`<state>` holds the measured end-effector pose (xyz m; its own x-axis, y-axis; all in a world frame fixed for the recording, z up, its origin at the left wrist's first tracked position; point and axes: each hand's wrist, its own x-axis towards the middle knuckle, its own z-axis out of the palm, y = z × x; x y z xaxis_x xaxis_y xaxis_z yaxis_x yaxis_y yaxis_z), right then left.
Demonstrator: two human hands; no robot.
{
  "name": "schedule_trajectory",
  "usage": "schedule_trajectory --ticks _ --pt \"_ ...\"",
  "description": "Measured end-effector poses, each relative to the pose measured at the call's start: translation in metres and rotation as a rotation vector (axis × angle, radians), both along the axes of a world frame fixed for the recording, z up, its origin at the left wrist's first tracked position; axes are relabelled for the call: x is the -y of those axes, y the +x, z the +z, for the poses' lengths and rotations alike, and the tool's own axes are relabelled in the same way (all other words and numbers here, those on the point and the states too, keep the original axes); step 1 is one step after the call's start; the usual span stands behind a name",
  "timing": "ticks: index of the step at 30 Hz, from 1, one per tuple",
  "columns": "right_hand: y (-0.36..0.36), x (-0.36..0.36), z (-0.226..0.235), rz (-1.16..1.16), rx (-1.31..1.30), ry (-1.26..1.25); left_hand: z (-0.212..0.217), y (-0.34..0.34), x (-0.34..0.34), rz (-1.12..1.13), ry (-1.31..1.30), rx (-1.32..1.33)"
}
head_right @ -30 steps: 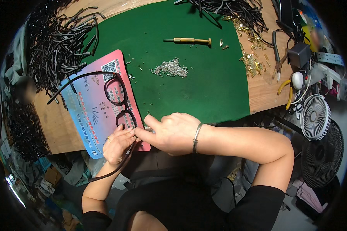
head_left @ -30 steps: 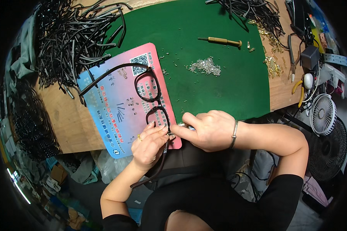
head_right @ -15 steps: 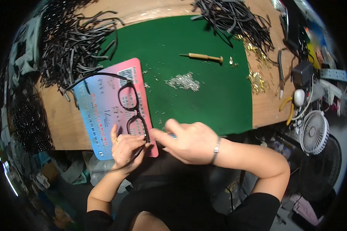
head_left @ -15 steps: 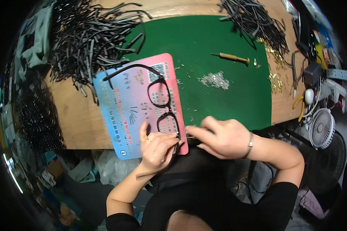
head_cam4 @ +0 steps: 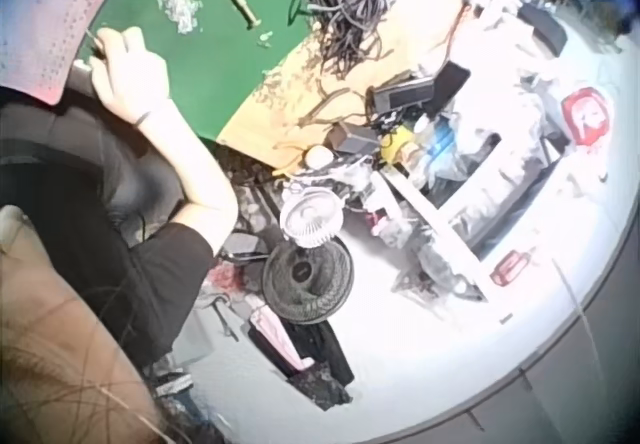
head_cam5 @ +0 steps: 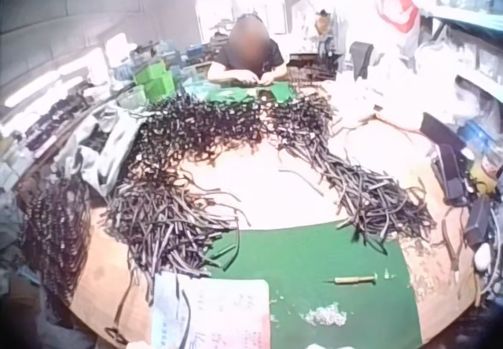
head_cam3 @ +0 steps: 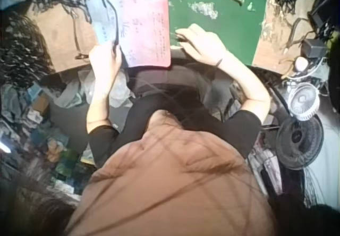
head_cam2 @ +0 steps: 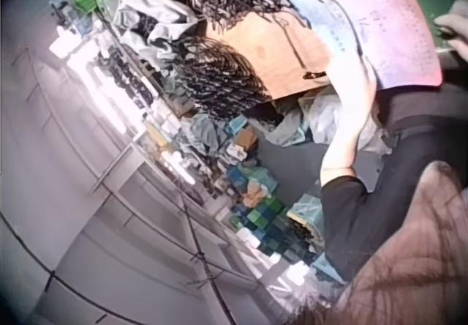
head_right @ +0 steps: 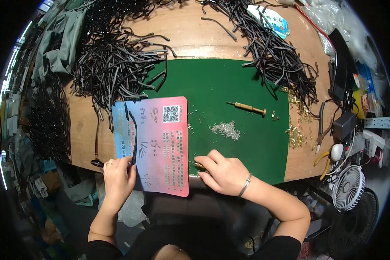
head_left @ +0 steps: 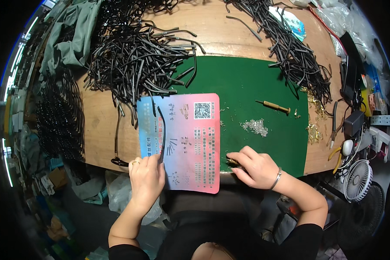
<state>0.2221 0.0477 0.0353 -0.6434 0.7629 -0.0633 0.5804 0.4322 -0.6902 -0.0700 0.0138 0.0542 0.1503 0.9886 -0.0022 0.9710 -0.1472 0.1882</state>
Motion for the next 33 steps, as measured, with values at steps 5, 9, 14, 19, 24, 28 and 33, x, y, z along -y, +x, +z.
schedule_trajectory --ticks 5,9,14,19,24,28,33 --pt "0.001 0.004 -0.007 -0.034 -0.033 0.039 0.009 -0.027 -0.089 -0.033 0.165 0.251" --pt "-0.006 0.000 -0.002 0.004 0.009 0.032 -0.014 -0.054 -0.200 0.125 0.284 0.115" --pt "0.009 0.008 -0.006 -0.042 -0.027 -0.005 -0.022 -0.061 -0.206 0.044 0.210 0.303" --pt "0.029 -0.003 0.002 -0.106 -0.119 -0.249 0.019 -0.077 -0.193 0.254 0.127 1.047" --pt "0.096 -0.020 0.006 -0.813 -0.012 -0.204 0.042 -0.014 -0.105 0.147 -0.113 1.251" --pt "0.131 -0.053 -0.025 -1.041 0.002 -0.151 0.037 0.039 -0.067 0.089 -0.229 1.354" --pt "0.118 -0.055 -0.023 -1.112 0.035 -0.010 0.021 0.047 -0.034 0.083 -0.484 1.324"
